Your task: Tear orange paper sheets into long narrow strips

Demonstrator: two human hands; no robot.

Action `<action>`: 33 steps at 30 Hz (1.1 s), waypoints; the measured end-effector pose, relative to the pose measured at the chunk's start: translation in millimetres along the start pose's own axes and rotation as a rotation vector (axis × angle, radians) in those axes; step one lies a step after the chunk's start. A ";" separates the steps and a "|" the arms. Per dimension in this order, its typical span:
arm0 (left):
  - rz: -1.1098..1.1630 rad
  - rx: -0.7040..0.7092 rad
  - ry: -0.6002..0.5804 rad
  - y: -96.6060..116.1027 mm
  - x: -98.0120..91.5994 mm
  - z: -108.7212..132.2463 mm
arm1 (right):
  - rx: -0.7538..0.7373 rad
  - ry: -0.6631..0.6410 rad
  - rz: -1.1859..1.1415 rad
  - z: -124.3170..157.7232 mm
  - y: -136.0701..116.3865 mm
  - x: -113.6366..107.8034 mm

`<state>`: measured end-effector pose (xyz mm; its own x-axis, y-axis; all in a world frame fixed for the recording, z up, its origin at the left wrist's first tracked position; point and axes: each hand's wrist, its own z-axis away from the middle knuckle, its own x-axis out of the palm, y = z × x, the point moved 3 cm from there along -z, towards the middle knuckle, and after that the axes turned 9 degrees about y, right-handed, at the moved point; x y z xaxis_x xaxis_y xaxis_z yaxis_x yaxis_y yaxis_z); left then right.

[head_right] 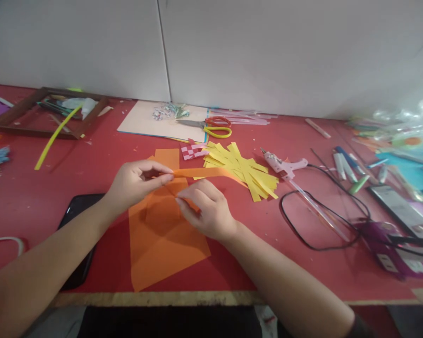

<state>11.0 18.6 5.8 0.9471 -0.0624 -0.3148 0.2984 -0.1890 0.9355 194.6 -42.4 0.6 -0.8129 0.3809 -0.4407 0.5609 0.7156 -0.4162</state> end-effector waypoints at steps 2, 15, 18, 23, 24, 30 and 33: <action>0.100 -0.025 0.008 -0.7 -0.1 -0.7 | 0.204 -0.079 -0.058 1.9 5.6 4.5; 0.212 -0.039 -0.181 -0.1 10.1 3.6 | 0.917 0.049 -0.615 0.6 18.1 12.9; 0.211 -0.044 -0.190 -1.6 11.0 3.8 | 0.930 0.062 -0.640 0.5 17.9 13.7; 0.211 -0.051 -0.194 -1.4 10.1 4.1 | 0.954 0.053 -0.684 5.6 21.0 16.5; 0.208 -0.051 -0.194 -0.9 10.0 4.2 | 0.965 0.055 -0.690 6.7 21.8 17.0; 0.213 -0.058 -0.185 -1.1 11.6 5.7 | 1.026 0.094 -0.719 9.3 25.3 18.8; 0.230 -0.065 -0.172 -1.9 12.4 6.1 | 1.029 0.109 -0.750 7.9 25.6 19.4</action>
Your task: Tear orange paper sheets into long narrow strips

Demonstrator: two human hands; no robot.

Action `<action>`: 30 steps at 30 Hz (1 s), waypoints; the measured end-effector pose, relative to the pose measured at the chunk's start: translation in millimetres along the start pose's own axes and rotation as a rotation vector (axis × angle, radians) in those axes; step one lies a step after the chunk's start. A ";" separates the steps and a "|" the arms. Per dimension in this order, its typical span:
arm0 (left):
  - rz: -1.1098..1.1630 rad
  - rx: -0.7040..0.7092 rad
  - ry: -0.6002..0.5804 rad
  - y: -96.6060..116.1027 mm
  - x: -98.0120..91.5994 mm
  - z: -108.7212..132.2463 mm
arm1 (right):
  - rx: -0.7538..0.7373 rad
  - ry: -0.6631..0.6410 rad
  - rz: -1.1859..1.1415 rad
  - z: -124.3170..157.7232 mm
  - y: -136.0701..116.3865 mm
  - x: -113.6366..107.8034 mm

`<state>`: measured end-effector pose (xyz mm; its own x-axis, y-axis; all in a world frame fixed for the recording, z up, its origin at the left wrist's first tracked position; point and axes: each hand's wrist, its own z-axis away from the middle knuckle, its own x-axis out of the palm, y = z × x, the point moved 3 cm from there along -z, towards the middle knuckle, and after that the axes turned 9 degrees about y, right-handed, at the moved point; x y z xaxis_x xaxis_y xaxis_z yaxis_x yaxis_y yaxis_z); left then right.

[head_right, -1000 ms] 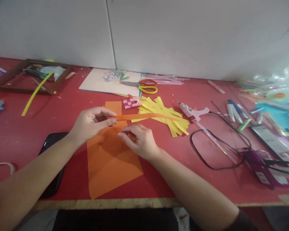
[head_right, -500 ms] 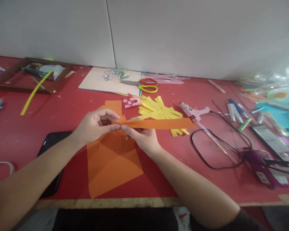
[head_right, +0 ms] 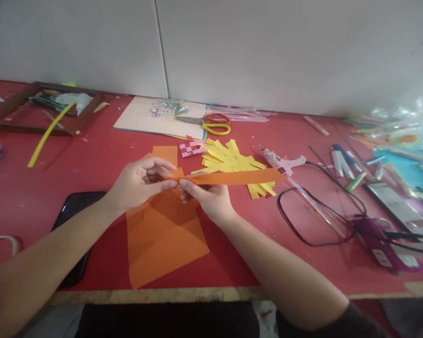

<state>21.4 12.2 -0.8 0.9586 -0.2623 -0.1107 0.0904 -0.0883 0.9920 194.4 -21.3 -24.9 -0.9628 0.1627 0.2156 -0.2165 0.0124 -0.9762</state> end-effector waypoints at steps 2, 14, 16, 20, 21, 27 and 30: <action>0.005 0.000 0.004 0.1 0.1 -0.2 | 0.005 0.005 -0.012 -0.5 -0.1 0.3; -0.142 0.044 -0.135 2.1 0.5 0.9 | -0.039 -0.107 0.074 3.7 -1.0 -0.5; -0.137 0.055 -0.178 2.2 0.6 1.5 | -0.039 -0.111 0.108 4.5 -1.4 -0.8; -0.156 0.064 -0.193 2.5 0.2 1.7 | -0.039 -0.120 0.139 3.6 -1.1 -0.9; -0.152 0.060 -0.193 2.6 0.4 1.5 | -0.037 -0.116 0.131 2.9 -1.1 -0.9; -0.118 0.084 -0.044 0.4 -5.7 -2.5 | 0.039 0.033 0.022 -3.5 -3.5 -1.7; -0.111 0.080 0.021 -2.1 -9.1 -3.6 | 0.096 0.095 -0.026 -4.2 -3.2 -1.2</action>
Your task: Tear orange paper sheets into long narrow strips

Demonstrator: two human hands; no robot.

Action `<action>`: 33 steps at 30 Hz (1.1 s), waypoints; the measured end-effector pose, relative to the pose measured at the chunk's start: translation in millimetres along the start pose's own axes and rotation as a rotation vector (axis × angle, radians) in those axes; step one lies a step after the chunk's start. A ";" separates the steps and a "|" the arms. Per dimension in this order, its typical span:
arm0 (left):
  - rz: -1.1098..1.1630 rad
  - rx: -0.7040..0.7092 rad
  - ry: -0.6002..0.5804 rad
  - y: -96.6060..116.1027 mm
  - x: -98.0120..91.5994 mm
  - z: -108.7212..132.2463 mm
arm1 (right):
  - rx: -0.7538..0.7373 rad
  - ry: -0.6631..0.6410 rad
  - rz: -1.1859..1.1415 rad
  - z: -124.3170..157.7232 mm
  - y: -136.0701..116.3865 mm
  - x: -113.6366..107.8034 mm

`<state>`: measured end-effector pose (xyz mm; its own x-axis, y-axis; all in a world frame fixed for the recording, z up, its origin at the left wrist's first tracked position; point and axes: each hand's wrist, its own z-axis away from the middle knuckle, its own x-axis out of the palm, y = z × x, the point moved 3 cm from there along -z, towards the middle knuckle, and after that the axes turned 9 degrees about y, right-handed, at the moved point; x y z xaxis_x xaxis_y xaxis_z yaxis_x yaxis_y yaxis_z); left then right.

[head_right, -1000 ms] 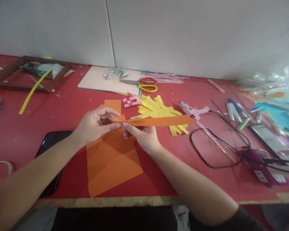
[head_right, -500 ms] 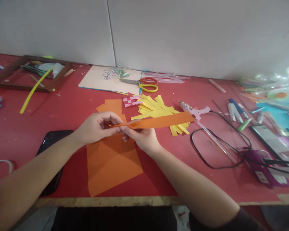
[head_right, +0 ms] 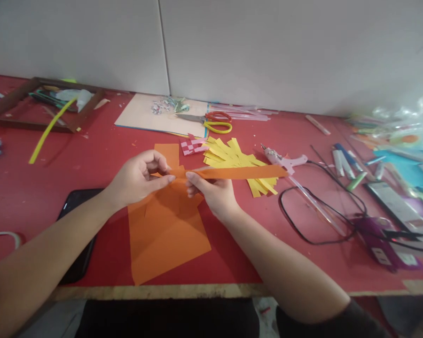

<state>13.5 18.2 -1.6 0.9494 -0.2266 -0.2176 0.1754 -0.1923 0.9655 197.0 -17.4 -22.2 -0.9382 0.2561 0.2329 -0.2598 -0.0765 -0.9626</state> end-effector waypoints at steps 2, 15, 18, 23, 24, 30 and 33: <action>-0.004 -0.024 0.009 -1.4 -0.5 -0.4 | 0.035 0.027 -0.020 0.3 1.0 -0.1; -0.173 0.015 -0.181 0.6 7.2 1.8 | -0.155 -0.098 0.203 2.7 0.0 -4.6; -0.210 0.037 -0.237 4.8 11.4 3.3 | -0.138 -0.175 0.218 7.1 1.9 0.6; -0.204 -0.022 -0.177 4.7 6.6 2.0 | -0.116 -0.170 0.192 5.7 0.7 -0.7; -0.200 -0.040 -0.172 4.0 5.6 1.8 | -0.111 -0.176 0.191 5.0 0.6 -1.6; -0.173 -0.114 -0.180 0.0 4.6 1.2 | -0.076 -0.151 0.187 1.6 5.0 -7.0; -0.147 -0.112 -0.169 1.0 6.0 0.6 | -0.046 -0.116 0.130 0.3 8.4 -7.6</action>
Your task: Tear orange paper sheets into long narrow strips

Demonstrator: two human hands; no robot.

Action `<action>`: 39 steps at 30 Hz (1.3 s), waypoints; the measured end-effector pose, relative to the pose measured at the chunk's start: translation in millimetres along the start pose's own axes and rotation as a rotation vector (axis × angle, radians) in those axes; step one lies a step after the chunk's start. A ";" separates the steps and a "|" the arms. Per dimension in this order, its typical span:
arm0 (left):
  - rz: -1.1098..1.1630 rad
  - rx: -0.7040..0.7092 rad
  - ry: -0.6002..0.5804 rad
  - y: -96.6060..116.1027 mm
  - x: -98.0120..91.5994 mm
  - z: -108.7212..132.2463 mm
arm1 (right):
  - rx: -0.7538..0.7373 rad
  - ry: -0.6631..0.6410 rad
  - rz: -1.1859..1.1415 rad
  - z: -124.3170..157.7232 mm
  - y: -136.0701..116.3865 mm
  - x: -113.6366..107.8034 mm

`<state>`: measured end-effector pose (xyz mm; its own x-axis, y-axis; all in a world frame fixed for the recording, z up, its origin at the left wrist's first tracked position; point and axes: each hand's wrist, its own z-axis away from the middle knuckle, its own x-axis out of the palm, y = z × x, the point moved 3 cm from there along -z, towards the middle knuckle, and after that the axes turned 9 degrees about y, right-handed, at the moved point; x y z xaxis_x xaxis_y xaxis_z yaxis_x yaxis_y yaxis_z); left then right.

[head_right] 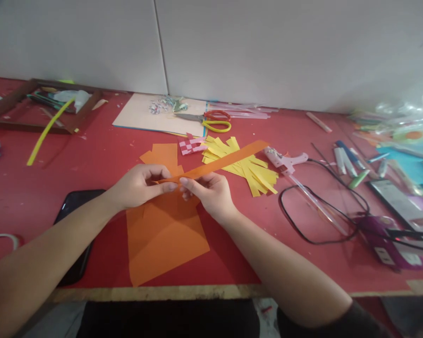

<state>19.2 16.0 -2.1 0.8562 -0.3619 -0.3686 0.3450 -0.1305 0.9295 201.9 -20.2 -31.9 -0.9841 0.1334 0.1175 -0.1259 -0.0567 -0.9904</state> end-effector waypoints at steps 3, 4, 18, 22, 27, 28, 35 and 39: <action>0.067 -0.059 -0.034 0.1 1.6 0.3 | 0.020 0.033 -0.077 -1.3 1.6 0.1; 0.094 -0.094 -0.050 -0.6 2.0 0.6 | 0.028 0.045 -0.101 -1.8 1.5 0.0; -0.008 0.001 -0.104 3.3 7.5 3.6 | 0.015 -0.032 -0.023 2.3 -0.1 2.1; -0.035 -0.002 -0.098 5.9 5.7 5.1 | 0.045 -0.025 -0.028 2.5 1.3 2.0; -0.020 -0.138 -0.152 2.7 2.8 7.0 | 0.085 0.036 -0.090 -1.3 -3.4 0.6; -0.016 -0.148 -0.157 1.8 2.4 7.1 | 0.084 0.043 -0.096 -2.0 -4.4 0.3; -0.010 -0.072 -0.127 -0.3 4.3 6.2 | 0.026 0.015 -0.066 -1.3 -1.8 -0.3; -0.001 -0.018 -0.085 2.3 4.6 4.9 | 0.002 -0.023 -0.010 2.2 -0.2 2.3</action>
<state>22.1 9.5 -1.6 0.8206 -0.4389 -0.3661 0.3528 -0.1148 0.9286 199.4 -22.0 -31.3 -0.9855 0.1108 0.1287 -0.1357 -0.0579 -0.9891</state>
